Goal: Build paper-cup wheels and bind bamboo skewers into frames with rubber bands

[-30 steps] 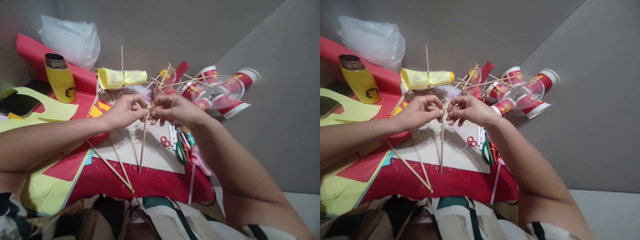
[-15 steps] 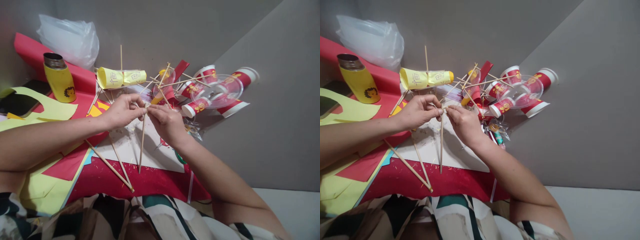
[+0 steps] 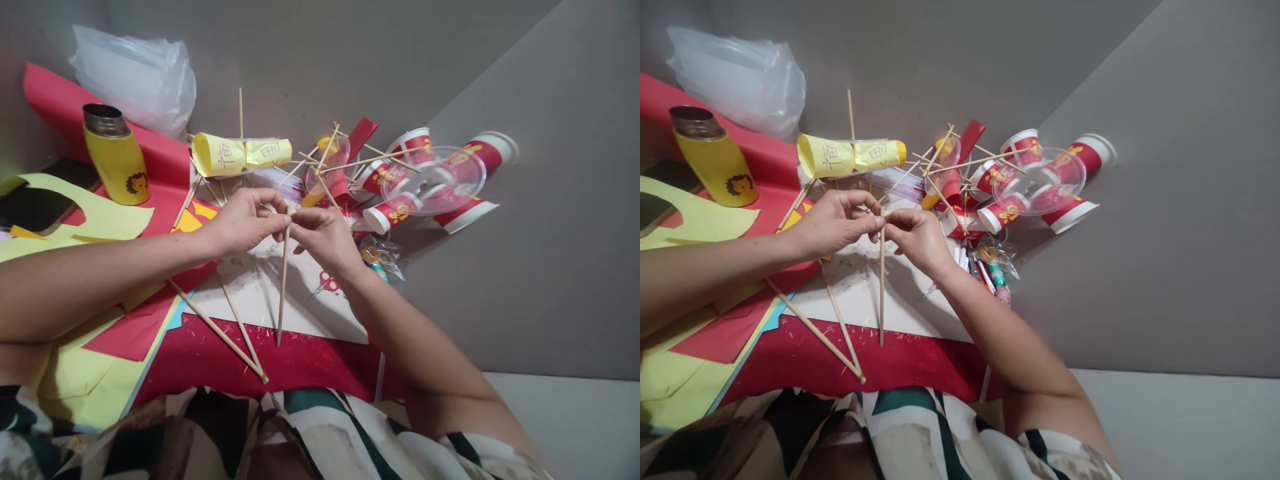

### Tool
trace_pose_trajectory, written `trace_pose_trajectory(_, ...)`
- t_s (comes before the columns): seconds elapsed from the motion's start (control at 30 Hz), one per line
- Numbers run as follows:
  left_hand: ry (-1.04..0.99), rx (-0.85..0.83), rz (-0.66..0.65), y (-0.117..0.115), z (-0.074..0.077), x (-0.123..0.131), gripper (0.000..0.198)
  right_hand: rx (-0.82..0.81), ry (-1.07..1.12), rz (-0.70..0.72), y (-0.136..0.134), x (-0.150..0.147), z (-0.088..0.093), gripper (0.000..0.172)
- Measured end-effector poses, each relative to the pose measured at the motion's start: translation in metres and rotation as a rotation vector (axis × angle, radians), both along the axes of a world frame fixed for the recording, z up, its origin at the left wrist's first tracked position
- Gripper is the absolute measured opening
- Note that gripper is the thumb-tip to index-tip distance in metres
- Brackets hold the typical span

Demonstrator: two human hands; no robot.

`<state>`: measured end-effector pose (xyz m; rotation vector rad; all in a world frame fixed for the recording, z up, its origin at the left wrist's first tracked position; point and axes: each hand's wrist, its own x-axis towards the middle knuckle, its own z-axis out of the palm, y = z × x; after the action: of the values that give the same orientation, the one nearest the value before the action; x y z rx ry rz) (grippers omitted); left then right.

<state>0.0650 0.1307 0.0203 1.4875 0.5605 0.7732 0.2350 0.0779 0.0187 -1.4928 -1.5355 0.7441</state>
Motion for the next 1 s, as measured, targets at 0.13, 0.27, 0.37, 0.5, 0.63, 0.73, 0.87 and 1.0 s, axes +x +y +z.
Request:
trace_pose_trajectory(0.13, 0.016, 0.040, 0.024, 0.001, -0.002, -0.001, 0.013, 0.210, 0.000, -0.111, 0.006, 0.000, -0.009, 0.022)
trace_pose_trajectory(0.27, 0.016, 0.037, 0.025, 0.001, -0.003, 0.000, 0.013, 0.688, -0.362, -0.139, 0.002, 0.006, -0.025, 0.009)
trace_pose_trajectory(0.37, 0.011, 0.005, 0.021, 0.000, 0.000, 0.001, 0.014, 1.001, -0.607, -0.102, -0.001, 0.015, -0.029, 0.016)
trace_pose_trajectory(0.5, -0.002, -0.036, -0.010, -0.002, 0.003, 0.000, 0.014, 1.256, -0.779, 0.019, -0.003, 0.027, -0.022, 0.026)
trace_pose_trajectory(0.63, 0.022, -0.051, -0.067, -0.003, 0.004, -0.001, 0.015, 1.302, -0.871, 0.236, 0.000, 0.033, -0.007, 0.036)
trace_pose_trajectory(0.73, 0.035, -0.028, -0.066, -0.003, 0.004, -0.001, 0.018, 1.212, -0.861, 0.385, 0.003, 0.036, 0.006, 0.035)
trace_pose_trajectory(0.87, 0.045, -0.014, -0.069, -0.002, 0.003, -0.001, 0.020, 0.965, -0.752, 0.502, 0.006, 0.033, 0.024, 0.029)
trace_pose_trajectory(1.0, 0.046, -0.004, -0.099, -0.002, 0.004, -0.002, 0.016, 0.639, -0.625, 0.543, 0.004, 0.026, 0.042, 0.026)
